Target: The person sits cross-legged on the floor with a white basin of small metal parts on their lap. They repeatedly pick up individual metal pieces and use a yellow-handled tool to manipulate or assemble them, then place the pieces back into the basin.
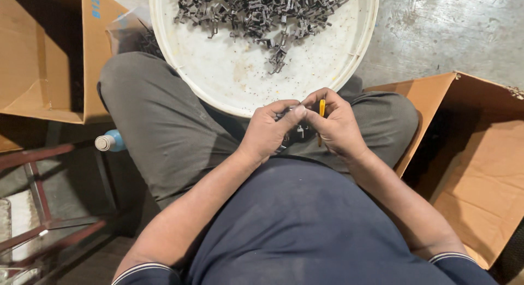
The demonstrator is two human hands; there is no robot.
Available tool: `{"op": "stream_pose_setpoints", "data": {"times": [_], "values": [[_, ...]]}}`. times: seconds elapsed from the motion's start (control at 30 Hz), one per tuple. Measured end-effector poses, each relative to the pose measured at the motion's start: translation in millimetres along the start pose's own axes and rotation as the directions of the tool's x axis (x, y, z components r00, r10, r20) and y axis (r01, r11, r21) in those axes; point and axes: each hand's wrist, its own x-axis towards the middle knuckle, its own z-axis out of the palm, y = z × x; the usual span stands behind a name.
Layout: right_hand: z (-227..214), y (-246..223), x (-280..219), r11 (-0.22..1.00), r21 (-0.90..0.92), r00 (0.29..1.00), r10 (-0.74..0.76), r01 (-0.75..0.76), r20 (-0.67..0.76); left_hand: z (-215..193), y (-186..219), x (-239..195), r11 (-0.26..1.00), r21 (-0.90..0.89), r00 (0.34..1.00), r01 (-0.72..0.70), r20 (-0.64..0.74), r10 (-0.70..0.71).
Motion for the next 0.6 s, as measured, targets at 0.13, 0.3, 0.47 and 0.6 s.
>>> {"op": "stream_pose_setpoints", "data": {"times": [0.13,0.3,0.47,0.6], "values": [[2,-8,0,0.985,-0.166,0.999,-0.040,0.043,0.016,-2,5,-3,0.999,0.027,0.998,-0.027,-0.050,0.028],[4,-33,-7,0.834,-0.525,0.984,-0.108,0.168,0.144,-16,7,1,0.991,-0.042,0.989,-0.123,-0.083,0.119],[19,-36,-12,0.400,-0.796,0.877,-0.360,0.454,0.320,-17,1,0,0.994,0.012,0.991,-0.108,-0.077,0.109],[21,-35,-11,0.329,-0.842,0.890,-0.317,0.427,0.328,-14,-1,-2,0.998,0.022,0.994,-0.066,-0.081,0.068]]}}
